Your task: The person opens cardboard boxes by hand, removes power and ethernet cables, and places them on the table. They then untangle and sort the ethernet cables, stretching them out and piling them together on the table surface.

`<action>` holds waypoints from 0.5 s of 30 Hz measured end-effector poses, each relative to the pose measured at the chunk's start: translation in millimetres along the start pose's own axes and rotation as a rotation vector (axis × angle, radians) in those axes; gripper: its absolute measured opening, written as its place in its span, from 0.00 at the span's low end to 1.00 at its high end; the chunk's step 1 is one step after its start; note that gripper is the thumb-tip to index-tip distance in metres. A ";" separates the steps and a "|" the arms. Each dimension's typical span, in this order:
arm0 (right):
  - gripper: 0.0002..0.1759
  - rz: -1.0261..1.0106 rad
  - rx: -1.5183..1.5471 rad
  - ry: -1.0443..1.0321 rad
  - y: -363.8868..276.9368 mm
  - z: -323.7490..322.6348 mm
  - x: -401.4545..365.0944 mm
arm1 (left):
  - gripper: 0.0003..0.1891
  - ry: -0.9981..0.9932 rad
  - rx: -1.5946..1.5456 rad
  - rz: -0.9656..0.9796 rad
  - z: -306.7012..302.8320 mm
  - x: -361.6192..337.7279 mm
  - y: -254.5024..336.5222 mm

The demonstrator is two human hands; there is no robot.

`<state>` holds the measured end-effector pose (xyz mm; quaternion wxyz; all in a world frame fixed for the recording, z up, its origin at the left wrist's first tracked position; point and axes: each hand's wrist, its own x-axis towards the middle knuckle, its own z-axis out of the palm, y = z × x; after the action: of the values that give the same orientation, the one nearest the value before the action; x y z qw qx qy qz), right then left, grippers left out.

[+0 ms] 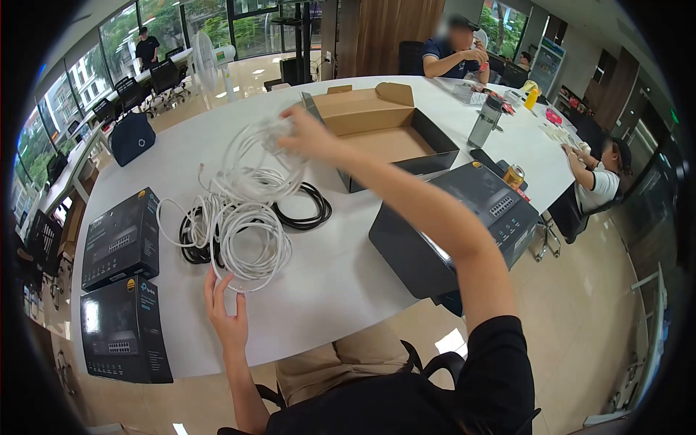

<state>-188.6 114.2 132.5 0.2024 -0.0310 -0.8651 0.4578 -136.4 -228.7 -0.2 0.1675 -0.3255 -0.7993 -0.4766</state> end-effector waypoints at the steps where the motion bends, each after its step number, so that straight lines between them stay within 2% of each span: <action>1: 0.34 -0.007 0.025 -0.040 -9.9 22.7 -2.0 | 0.18 0.004 -0.003 0.004 0.8 0.4 -1.0; 3: 0.36 -0.325 -0.161 0.094 -6.5 66.4 -0.7 | 0.18 0.005 -0.004 0.013 0.9 -2.7 -6.8; 5: 0.42 -0.227 -0.105 -0.065 -6.8 96.0 -3.1 | 0.19 0.018 -0.007 0.025 3.2 -5.4 -14.7; 8: 0.50 -0.284 -0.616 -0.102 14.1 140.0 -19.5 | 0.20 0.100 -0.068 0.007 1.4 -4.3 -10.5; 11: 0.56 -0.322 -0.726 -0.203 30.6 164.1 -32.3 | 0.22 0.145 -0.087 -0.001 -2.4 -1.9 0.6; 15: 0.54 -0.316 -0.731 -0.402 5.8 145.6 -29.2 | 0.20 0.138 0.060 0.126 -6.0 -0.4 3.2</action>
<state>-217.7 -2.9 45.8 0.0735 0.1220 -0.9864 0.0823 -134.1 -233.0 4.6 0.2612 -0.3364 -0.7778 -0.4622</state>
